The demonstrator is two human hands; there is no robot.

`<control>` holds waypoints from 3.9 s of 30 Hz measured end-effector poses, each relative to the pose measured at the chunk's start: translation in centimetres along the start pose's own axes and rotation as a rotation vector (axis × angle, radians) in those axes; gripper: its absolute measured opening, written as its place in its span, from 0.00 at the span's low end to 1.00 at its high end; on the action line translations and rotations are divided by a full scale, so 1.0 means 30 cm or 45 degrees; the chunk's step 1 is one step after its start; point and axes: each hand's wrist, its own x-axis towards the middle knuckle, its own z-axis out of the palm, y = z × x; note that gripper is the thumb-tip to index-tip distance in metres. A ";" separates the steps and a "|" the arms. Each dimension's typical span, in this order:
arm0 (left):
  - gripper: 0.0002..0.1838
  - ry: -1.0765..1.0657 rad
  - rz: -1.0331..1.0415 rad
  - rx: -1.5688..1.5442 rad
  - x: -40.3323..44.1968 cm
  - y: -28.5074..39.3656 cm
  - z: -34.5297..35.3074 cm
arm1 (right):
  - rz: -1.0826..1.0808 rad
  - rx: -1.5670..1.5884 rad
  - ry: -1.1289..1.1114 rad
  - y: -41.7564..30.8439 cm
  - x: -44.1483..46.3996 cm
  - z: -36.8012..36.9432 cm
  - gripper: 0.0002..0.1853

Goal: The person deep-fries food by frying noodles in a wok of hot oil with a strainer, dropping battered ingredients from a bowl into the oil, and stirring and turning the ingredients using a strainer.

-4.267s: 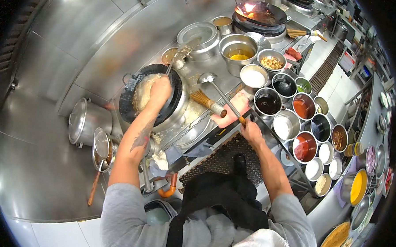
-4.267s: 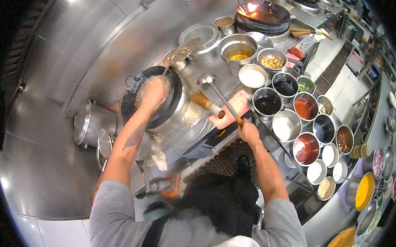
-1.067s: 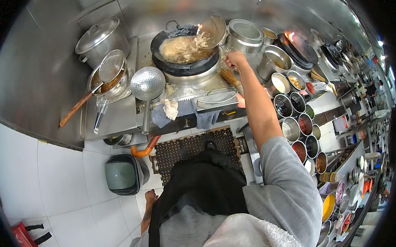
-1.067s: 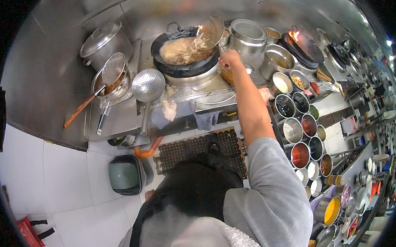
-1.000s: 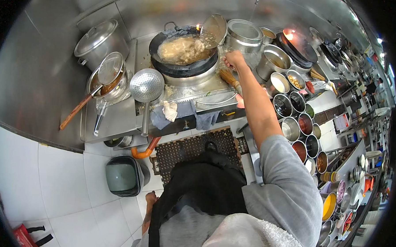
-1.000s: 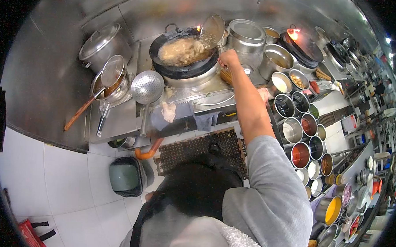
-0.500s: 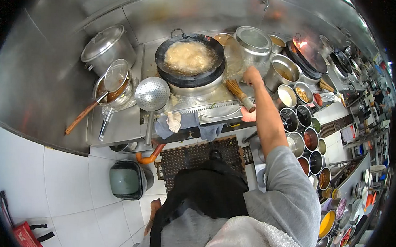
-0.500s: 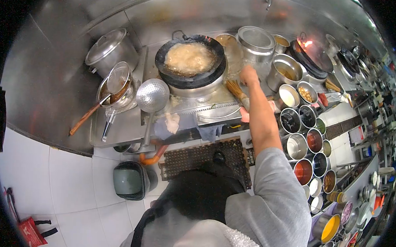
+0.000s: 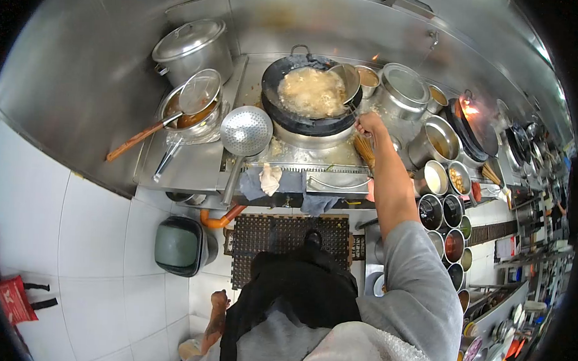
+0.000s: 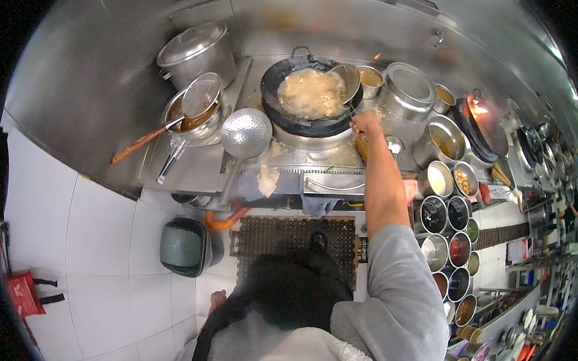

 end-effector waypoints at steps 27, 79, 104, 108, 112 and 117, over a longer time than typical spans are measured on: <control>0.12 0.246 0.326 0.256 0.090 -0.226 0.060 | -0.162 0.126 0.775 -0.028 -0.330 0.064 0.12; 0.14 0.129 -0.105 -0.166 0.028 -0.211 0.063 | -0.327 -0.704 0.768 -0.263 -0.200 0.082 0.08; 0.12 0.005 0.108 0.161 -0.097 -0.141 0.102 | -0.348 -0.590 0.825 -0.440 -0.502 0.219 0.13; 0.12 0.060 0.029 -0.004 -0.058 -0.115 0.072 | -0.335 -0.625 0.554 -0.386 -0.386 0.231 0.13; 0.11 0.277 0.193 0.012 -0.057 -0.129 0.129 | -0.239 -0.663 0.127 -0.361 -0.275 0.214 0.09; 0.12 0.435 0.373 0.050 -0.107 -0.200 0.222 | 0.108 0.484 0.008 -0.309 -0.192 0.256 0.11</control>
